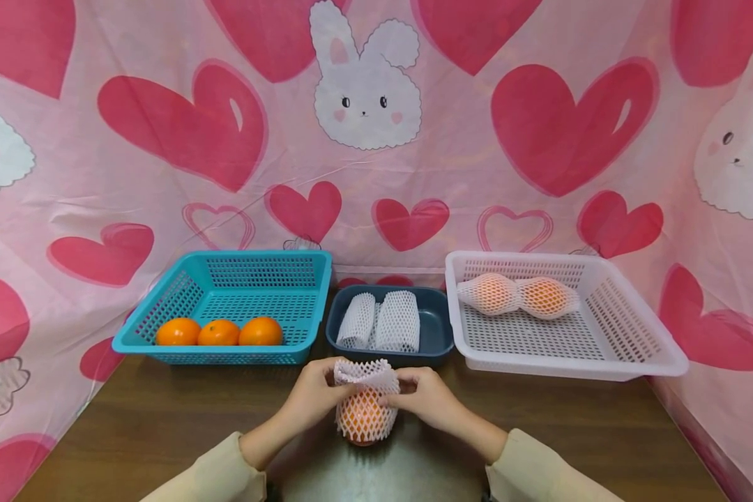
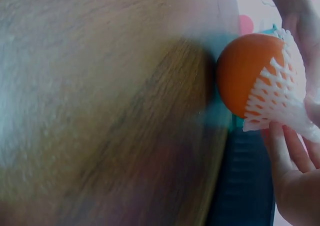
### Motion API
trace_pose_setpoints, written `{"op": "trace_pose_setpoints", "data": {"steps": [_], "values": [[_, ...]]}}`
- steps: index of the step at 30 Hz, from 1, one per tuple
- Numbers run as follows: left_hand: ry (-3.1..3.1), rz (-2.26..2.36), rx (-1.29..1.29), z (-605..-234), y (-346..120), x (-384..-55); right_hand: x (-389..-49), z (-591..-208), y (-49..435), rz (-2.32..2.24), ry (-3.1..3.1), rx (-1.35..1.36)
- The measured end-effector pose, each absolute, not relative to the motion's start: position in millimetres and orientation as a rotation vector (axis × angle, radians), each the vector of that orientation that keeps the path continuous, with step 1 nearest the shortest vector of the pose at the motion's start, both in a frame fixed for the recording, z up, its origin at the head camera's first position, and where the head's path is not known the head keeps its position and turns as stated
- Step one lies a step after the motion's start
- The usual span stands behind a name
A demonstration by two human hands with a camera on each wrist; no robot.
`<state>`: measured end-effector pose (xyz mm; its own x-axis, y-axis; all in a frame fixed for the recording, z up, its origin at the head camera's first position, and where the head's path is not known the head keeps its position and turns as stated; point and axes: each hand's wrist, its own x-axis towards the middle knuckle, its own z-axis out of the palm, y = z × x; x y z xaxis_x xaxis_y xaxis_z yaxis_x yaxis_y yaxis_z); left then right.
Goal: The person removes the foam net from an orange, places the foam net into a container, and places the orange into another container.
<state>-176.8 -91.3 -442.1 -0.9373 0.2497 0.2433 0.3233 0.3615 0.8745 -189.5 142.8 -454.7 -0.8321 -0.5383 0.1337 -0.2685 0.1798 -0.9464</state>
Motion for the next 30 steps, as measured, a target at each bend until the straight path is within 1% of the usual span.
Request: {"op": "trace_pose_setpoints", "data": {"steps": [11,22,26,30], "values": [[-2.745,-1.649,-0.592,-442.5,-91.1,-174.9,-187.7,-453.4,141.9,-1.788,2.202,-0.666],[-2.650,-1.541,-0.596,-440.6,-90.4,-177.8,-186.1,-451.4,139.2,-1.880,2.115,-0.657],[-2.654,-1.635,-0.576,-441.9,-90.5,-177.7,-187.2,-450.3,139.8,-1.886,2.088,-0.654],[-2.734,-1.743,-0.608,-444.1,-90.5,-175.7,-188.7,-449.3,143.5,-1.883,2.046,-0.577]]}}
